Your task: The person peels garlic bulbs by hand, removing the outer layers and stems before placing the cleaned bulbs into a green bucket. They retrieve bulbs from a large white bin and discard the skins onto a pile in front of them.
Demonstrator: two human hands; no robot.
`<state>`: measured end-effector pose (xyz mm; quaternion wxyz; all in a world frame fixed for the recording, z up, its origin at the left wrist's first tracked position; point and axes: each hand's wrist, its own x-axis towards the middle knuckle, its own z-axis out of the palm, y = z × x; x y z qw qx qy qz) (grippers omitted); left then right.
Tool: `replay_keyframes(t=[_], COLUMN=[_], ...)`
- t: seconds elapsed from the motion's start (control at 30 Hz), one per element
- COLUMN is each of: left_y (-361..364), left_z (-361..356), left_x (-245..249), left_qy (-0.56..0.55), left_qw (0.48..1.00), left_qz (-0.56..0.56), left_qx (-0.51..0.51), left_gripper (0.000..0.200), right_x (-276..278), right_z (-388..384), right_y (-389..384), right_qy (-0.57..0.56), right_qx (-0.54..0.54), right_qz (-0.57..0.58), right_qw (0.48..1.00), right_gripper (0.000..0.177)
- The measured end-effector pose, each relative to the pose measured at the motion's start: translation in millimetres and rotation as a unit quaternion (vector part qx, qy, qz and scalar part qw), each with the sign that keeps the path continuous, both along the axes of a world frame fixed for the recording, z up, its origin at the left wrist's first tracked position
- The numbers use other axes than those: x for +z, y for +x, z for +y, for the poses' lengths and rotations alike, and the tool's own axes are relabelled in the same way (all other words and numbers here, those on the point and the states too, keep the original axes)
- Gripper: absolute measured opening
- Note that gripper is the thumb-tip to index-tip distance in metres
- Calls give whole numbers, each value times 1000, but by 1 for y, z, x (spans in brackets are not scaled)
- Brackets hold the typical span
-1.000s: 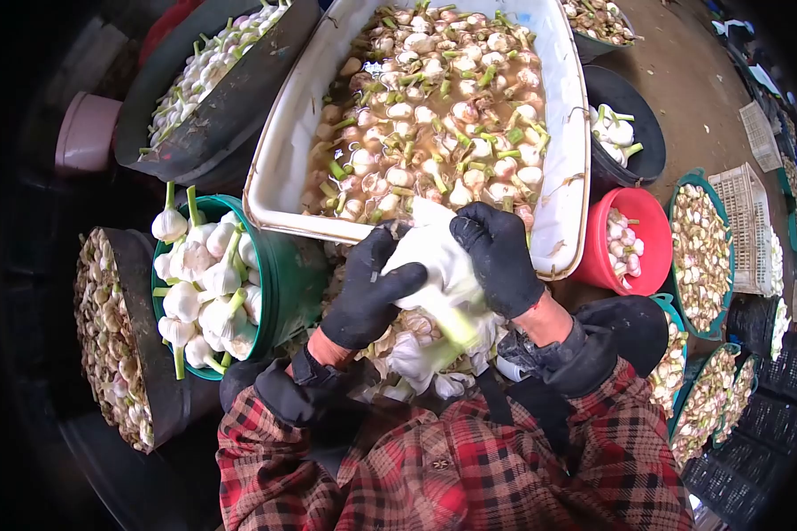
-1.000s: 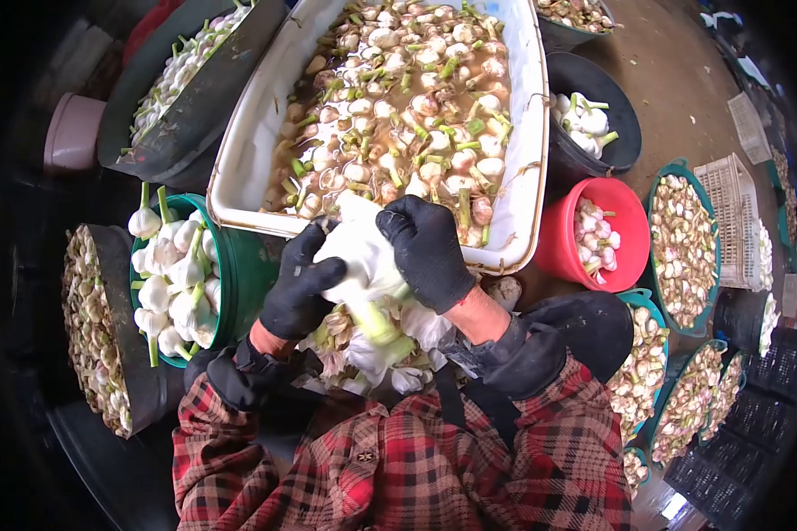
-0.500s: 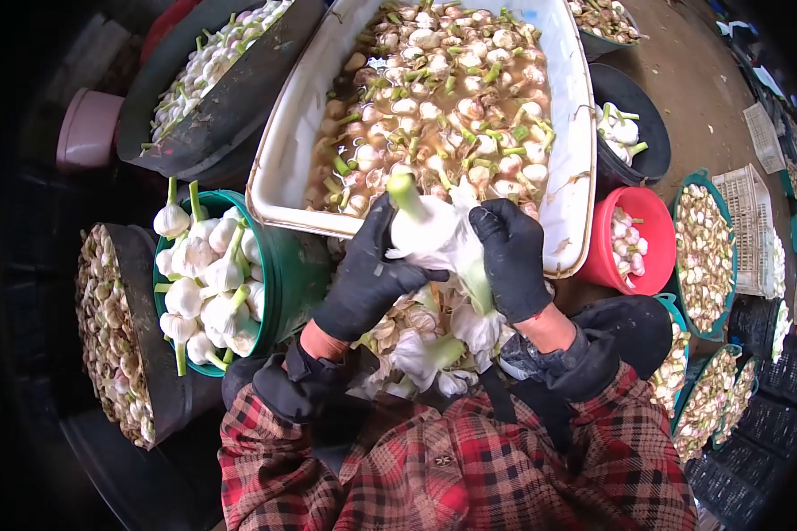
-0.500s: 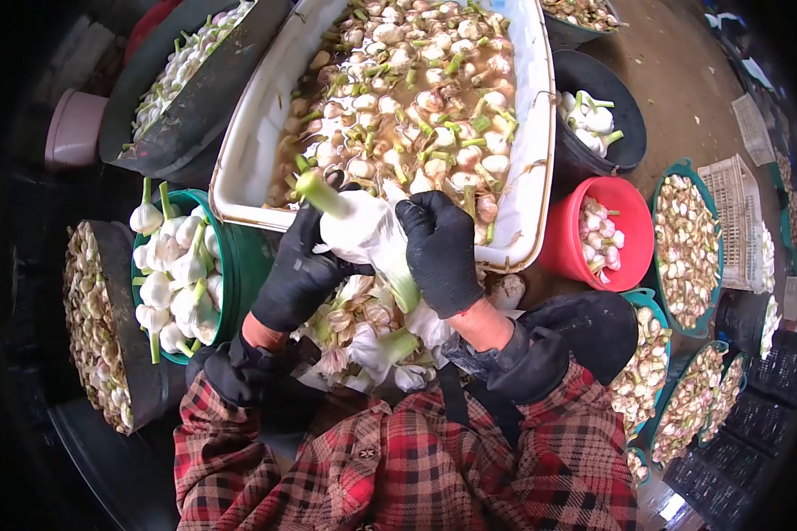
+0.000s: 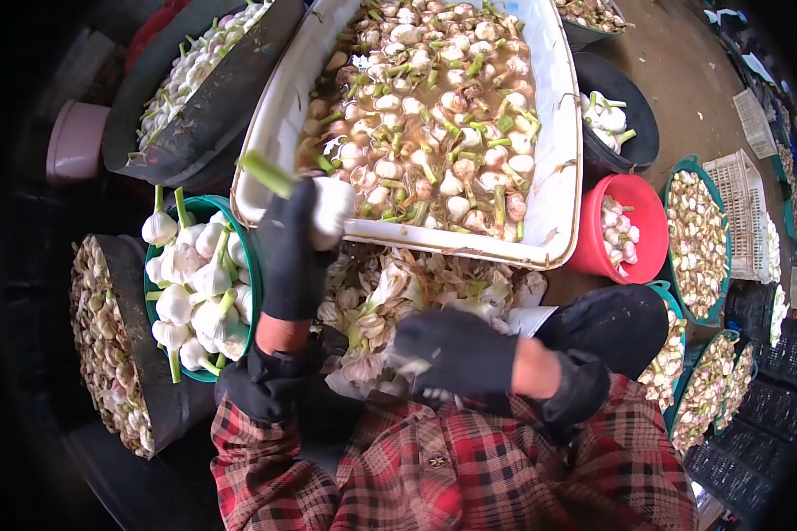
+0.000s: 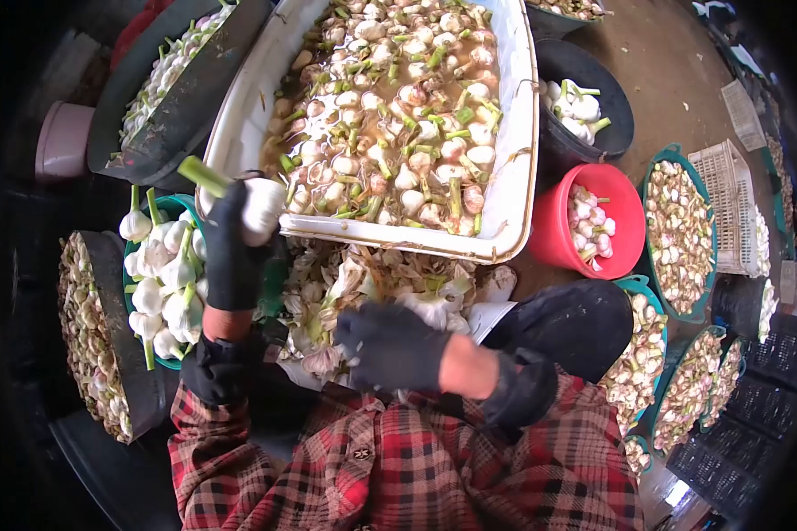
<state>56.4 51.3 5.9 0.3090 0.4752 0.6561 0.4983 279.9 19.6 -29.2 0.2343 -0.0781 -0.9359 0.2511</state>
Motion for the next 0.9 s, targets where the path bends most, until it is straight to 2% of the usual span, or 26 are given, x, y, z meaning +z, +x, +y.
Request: replay_keyframes(t=[0.03, 0.07, 0.1, 0.13, 0.17, 0.2, 0.23, 0.3, 0.33, 0.37, 0.4, 0.43, 0.47, 0.5, 0.57, 0.6, 0.63, 0.7, 0.77, 0.8, 0.83, 0.87, 0.9], left_y=[8, 19, 33, 42, 51, 60, 65, 67, 68, 69, 69, 68, 68, 67, 67, 68, 68, 68, 68, 67, 66, 66, 66], left_z=[0, -5, -9, -13, -20, -24, -31, -32, -34, -35, -36, -37, -38, -38, -41, -41, -41, -41, -38, -38, -37, -37, -38], left_x=[-1, -11, -8, -25, -33, -32, -42, -43, -41, -29, -23, -23, -25, -28, -33, -33, -33, -33, -34, -34, -35, -36, -36], left_qy=[-58, -9, 14, 40, 21, 110, 105, 112, 112, 58, 4, 3, 21, 39, 39, 47, 55, 62, 68, 57, 45, 42, 45], left_qw=[974, 1000, 997, 992, 987, 970, 962, 959, 960, 967, 969, 969, 963, 957, 954, 950, 946, 946, 947, 946, 943, 943, 938], left_qz=[-212, -27, 59, 96, 85, 108, 141, 121, 120, 65, 10, 9, 22, 34, 64, 70, 77, 88, 99, 90, 81, 81, 93], left_qx=[53, 5, -47, -77, -137, -187, -208, -231, -229, -238, -247, -247, -267, -287, -291, -301, -311, -305, -297, -307, -318, -319, -331], left_gripper=[20, 25, 30, 39, 48, 52, 58, 63, 63, 58, 53, 53, 52, 50, 47, 45, 43, 42, 41, 39, 37, 37, 35], right_x=[19, 24, 52, 62, 66, 48, 41, 43, 45, 49, 53, 60, 77, 101, 117, 117, 119, 105, 84, 66, 57, 31, 0], right_z=[9, 19, 29, 33, 35, 35, 37, 38, 42, 49, 64, 84, 107, 124, 178, 209, 228, 253, 260, 258, 241, 236, 238], right_y=[2, 4, 3, 6, 8, 2, 6, 16, 23, 32, 46, 66, 89, 103, 144, 171, 188, 198, 193, 177, 141, 125, 113], right_qy=[-47, -71, -177, -225, -272, -254, -222, -240, -261, -281, -230, -178, -19, 48, 76, 134, 176, 265, 240, 190, 203, 18, 89], right_qx=[-134, -231, -302, -320, -337, -307, -297, -281, -318, -355, -386, -414, -450, -515, -565, -580, -615, -668, -583, -516, -378, -386, -263], right_qz=[-31, -15, 15, 5, -6, 112, 81, 53, 63, 75, 125, 173, 126, 78, 102, 69, -43, -201, -173, -132, -63, -188, -197], right_qw=[989, 970, 937, 920, 901, 910, 925, 928, 909, 888, 884, 876, 884, 852, 815, 801, 767, 665, 756, 825, 901, 903, 940], right_gripper=[48, 54, 57, 57, 57, 50, 43, 32, 27, 23, 21, 19, 14, 13, 17, 21, 31, 35, 40, 38, 37, 35, 36])
